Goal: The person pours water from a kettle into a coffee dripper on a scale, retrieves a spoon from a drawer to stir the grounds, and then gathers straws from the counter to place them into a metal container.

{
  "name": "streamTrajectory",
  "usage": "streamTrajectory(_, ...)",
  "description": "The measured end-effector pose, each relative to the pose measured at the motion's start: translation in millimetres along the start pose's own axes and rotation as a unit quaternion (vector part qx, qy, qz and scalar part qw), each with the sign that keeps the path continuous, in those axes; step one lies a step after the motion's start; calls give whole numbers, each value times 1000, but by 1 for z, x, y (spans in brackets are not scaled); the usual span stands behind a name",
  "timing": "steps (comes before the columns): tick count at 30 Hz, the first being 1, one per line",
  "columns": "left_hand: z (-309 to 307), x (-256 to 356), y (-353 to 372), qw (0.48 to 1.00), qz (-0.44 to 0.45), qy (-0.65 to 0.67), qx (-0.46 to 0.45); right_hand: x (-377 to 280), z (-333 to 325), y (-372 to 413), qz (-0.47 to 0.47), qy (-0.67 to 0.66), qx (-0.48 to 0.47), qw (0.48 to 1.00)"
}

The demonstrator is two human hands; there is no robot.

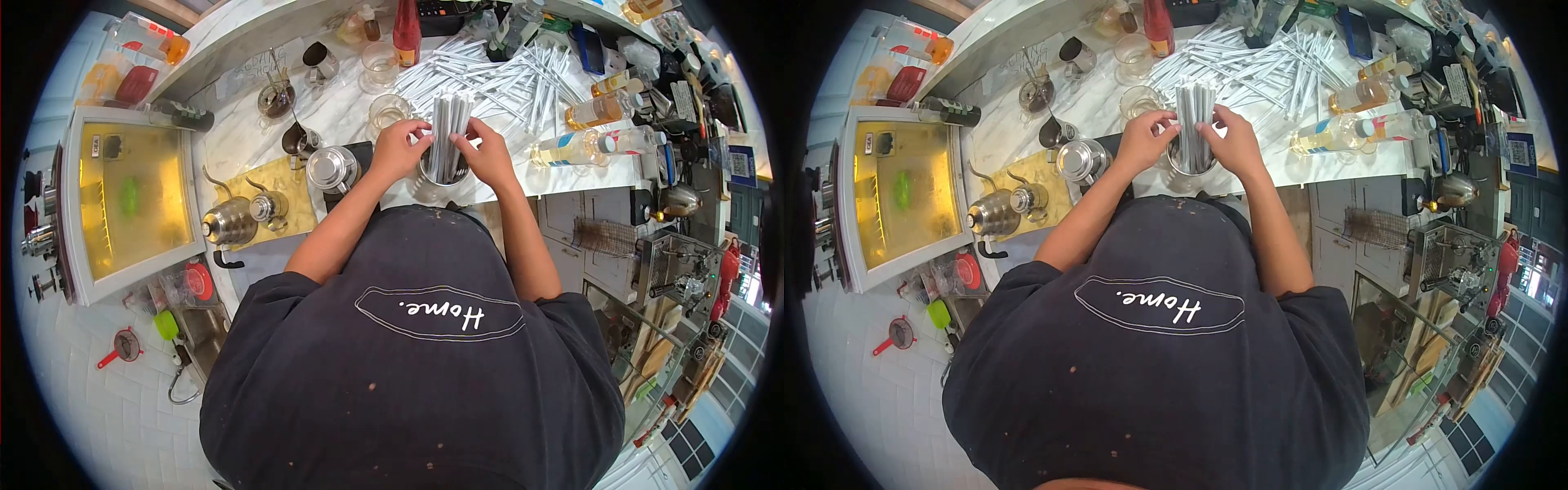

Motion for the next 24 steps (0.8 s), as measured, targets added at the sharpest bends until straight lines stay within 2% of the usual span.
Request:
streamTrajectory(3, -1, -1, 1, 1000, -21, 2, -15, -9, 0, 3, 14, 33, -31, 999)
streamTrajectory(10, -1, -3, 3, 1000, -6, 4, -22, 22, 14, 2, 57, 78, -1, 995)
streamTrajectory(12, -1, -3, 4, 1000, -7, -4, -20, 21, 14, 6, 51, 12, 23, 998)
streamTrajectory(15, -1, -3, 4, 1000, -1, -8, -24, 19, 15, 6, 80, -9, 9, 997)
streamTrajectory(17, 1, -5, 6, 996, -55, 23, -65, 15, 17, 8, 71, -21, 6, 997)
streamTrajectory(19, 0, -10, 9, 995, -59, 28, -71, 13, 18, 15, 62, -34, 1, 998)
streamTrajectory(21, -2, -19, 15, 995, -62, 33, -76, 19, 16, 28, 60, -2, 60, 996)
streamTrajectory(24, -2, -27, 28, 988, -94, 9, -126, 37, 5, 58, 91, 4, 55, 994)
Point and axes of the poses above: each hand's wrist, its own y-axis away from the middle knuckle, its own z-axis out of the palm, x = y × z, the point moved 1 cm from there along -y, towards the middle knuckle, and after that the axes turned 5 degrees about -y, right-handed, at the moved point
